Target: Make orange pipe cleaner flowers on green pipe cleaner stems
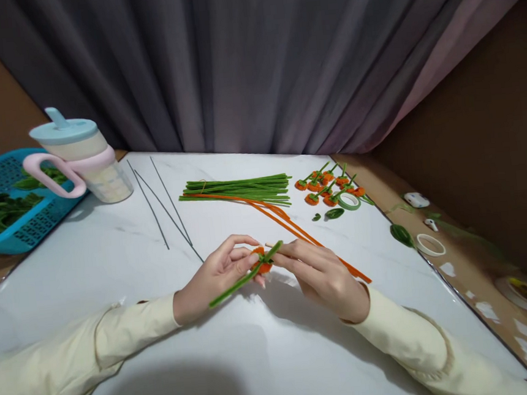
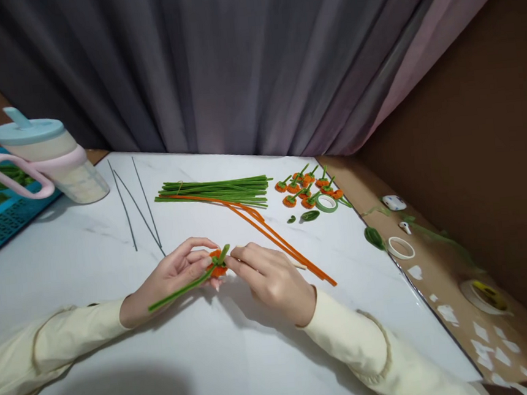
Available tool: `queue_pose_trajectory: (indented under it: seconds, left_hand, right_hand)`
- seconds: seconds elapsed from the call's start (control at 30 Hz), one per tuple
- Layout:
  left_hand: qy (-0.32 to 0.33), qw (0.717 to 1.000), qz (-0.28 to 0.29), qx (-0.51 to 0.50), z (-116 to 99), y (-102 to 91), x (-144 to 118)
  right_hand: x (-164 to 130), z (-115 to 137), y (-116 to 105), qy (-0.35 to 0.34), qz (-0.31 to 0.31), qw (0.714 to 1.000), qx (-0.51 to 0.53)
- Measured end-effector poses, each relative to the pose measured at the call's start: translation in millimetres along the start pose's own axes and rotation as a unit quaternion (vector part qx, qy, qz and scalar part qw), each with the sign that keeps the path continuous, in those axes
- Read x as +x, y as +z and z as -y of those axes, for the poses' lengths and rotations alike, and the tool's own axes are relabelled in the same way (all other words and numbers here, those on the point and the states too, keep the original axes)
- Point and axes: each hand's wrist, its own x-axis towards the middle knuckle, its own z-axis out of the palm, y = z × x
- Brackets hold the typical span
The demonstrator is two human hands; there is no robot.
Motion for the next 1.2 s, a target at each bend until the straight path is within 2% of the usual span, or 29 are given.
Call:
queue_pose_trajectory:
  seconds: [0.07,0.2,0.37,0.5,0.7,0.83,1.0,1.2]
  left_hand:
    - [0.006,1.000,-0.003,0.005,0.0,-0.1,-0.4]
    - [0.027,0.999,0.008,0.034,-1.4,0.5,-0.8]
    - [0.041,0.991,0.014,0.130,-1.7,-0.1,-2.8]
    - [0.009,0.983,0.029,0.181,-4.2,-1.7,-2.8]
    - [-0.056,0.989,-0.001,0.138,-13.5,6.0,-1.1]
    - [-0.055,0.988,-0.027,0.145,-14.5,11.1,-4.3]
    - [-0.012,0.972,-0.024,0.233,-16.2,11.0,-7.7]
    - [-0.020,0.971,-0.032,0.237,-17.7,7.3,-4.7]
  right_hand:
    - [0.3,-0.6,2.6,-0.004,-0.017,1.000,-0.001]
    - [2.7,-1.7,1.7,0.027,-0.001,0.999,0.024]
    - [1.4,-1.3,-0.5,0.013,-0.002,0.999,0.037]
    - [0.3,0.3,0.1,-0.025,-0.013,1.000,0.011]
    - [0.4,2.1,2.0,-0.068,-0.007,0.997,-0.041]
    - [-1.0,4.3,5.1,-0.047,-0.003,0.998,-0.029]
    - [-4.1,6.1,8.6,-0.015,-0.005,1.000,-0.008]
    - [-3.4,3.0,9.1,0.035,-0.006,0.998,0.052]
